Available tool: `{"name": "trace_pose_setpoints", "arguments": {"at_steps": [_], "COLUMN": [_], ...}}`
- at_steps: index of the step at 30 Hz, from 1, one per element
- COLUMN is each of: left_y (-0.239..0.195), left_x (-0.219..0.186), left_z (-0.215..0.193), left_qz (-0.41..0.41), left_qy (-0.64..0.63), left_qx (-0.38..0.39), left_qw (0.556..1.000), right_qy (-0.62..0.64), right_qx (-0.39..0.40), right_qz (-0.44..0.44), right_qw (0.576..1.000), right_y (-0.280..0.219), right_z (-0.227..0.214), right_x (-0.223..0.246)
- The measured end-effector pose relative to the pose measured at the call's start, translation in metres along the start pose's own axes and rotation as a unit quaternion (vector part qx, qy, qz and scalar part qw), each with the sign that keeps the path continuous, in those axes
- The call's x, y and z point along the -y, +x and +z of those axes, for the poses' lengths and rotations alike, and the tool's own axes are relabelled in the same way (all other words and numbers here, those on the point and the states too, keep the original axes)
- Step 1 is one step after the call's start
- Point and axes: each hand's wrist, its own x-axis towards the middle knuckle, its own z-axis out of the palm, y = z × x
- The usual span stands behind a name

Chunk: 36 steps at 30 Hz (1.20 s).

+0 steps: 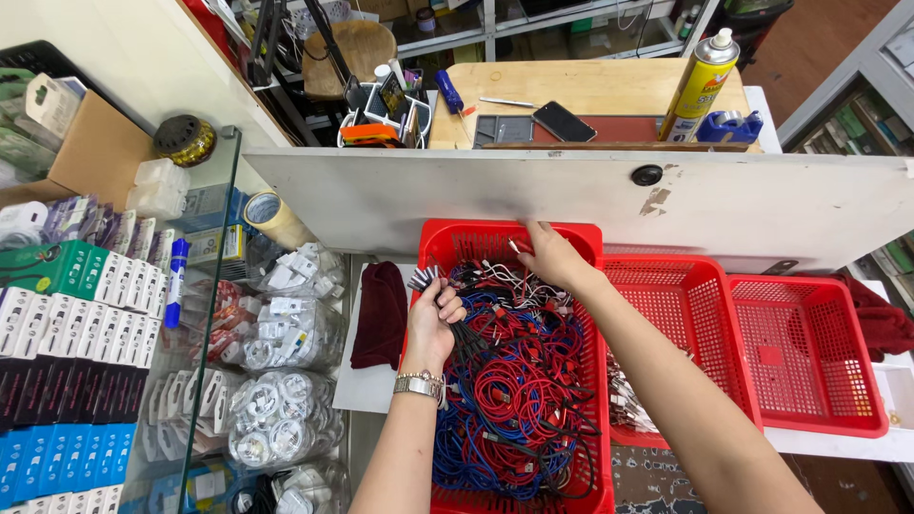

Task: The person sorts a mixed pile of USB cables by color and type, separating white cables into one basket and black cables into another. The person handles the cables by hand, untangling and grouping them before placing them into designated red baskets.

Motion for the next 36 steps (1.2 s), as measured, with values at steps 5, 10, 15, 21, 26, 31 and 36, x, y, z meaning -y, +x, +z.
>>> {"name": "trace_pose_setpoints", "arguments": {"at_steps": [5,10,15,21,26,31,36], "left_y": [-0.006,-0.008,-0.004,-0.003,0.0,-0.003,-0.004], "left_x": [-0.007,-0.009,-0.011,-0.017,-0.014,-0.01,-0.018], "left_z": [-0.004,-0.009,-0.014,-0.02,-0.021,-0.019,-0.021], "left_qz": [0.0,-0.013,-0.023,-0.023,-0.008,-0.032,-0.028], "left_qy": [0.002,-0.013,-0.017,-0.036,-0.026,-0.034,-0.023], "left_qx": [-0.023,-0.037,-0.032,-0.027,-0.024,-0.048,-0.043], "left_qw": [1.0,0.999,0.999,0.999,0.999,0.998,0.998], "right_qy": [-0.164,-0.167,-0.116,0.047,-0.088,-0.098,-0.164], "right_qx": [0.324,0.152,0.24,0.303,0.282,0.082,0.081], "right_qz": [0.242,0.161,0.218,0.263,0.196,0.193,0.07], "right_qw": [0.9,0.961,0.939,0.915,0.935,0.973,0.981], "right_y": [-0.023,-0.055,-0.048,-0.03,-0.014,0.0,-0.001], "right_z": [0.05,0.081,0.075,0.022,0.006,0.047,0.086], "right_x": [-0.026,-0.017,-0.018,-0.028,-0.037,-0.02,0.002]}}
